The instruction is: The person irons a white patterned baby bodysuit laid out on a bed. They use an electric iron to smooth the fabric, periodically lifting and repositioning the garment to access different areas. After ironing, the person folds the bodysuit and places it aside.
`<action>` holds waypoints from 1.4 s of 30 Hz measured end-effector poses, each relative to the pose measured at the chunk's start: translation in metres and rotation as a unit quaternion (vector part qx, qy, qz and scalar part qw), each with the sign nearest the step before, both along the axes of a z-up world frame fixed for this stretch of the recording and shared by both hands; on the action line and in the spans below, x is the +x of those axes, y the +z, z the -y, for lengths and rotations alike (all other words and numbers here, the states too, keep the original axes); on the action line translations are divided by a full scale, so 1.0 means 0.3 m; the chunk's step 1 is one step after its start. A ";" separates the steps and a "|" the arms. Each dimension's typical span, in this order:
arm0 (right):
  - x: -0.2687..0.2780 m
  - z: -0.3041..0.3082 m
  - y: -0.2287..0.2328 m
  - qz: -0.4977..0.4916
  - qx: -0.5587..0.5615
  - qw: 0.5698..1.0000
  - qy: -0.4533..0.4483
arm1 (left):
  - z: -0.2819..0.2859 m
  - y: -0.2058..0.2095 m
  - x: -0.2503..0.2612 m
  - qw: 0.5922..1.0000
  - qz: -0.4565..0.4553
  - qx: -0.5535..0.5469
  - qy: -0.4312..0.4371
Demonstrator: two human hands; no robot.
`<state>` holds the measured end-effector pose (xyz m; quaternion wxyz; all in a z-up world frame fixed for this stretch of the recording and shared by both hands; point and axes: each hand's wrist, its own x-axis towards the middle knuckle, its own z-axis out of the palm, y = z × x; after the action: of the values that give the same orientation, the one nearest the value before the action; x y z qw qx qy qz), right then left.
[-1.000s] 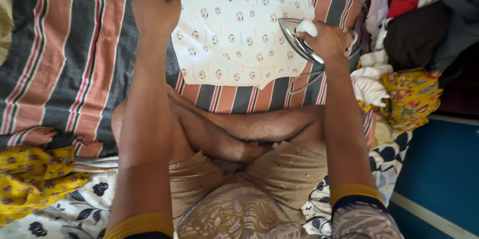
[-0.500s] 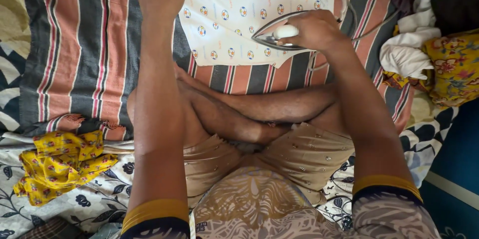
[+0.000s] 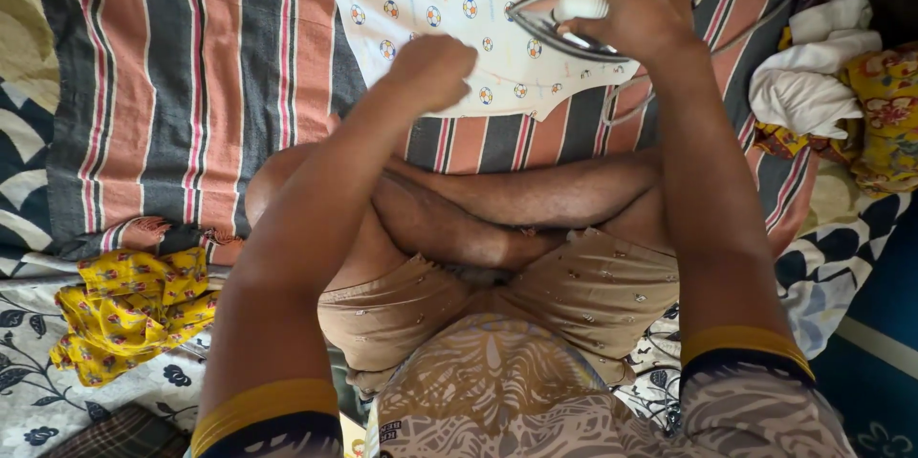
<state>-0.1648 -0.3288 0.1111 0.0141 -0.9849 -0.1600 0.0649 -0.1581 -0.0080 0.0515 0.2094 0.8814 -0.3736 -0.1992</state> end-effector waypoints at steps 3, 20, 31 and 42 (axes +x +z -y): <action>0.000 0.035 -0.004 0.029 0.009 0.999 -0.010 | 0.067 -0.034 -0.058 0.996 0.033 0.040 -0.072; 0.016 -0.001 -0.003 0.032 -0.038 0.999 0.017 | 0.099 -0.069 -0.109 0.988 0.111 -0.005 -0.110; -0.018 -0.065 0.012 -0.040 0.024 0.998 0.031 | 0.103 -0.091 -0.123 0.987 0.106 -0.007 -0.124; -0.010 -0.067 0.014 -0.039 0.020 0.999 0.032 | 0.115 -0.063 -0.081 0.987 -0.009 0.129 -0.092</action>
<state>-0.1677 -0.3087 0.1154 0.0379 -0.9756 -0.1916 0.1001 -0.1825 -0.0424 0.0326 0.0779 0.8611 -0.4224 -0.2722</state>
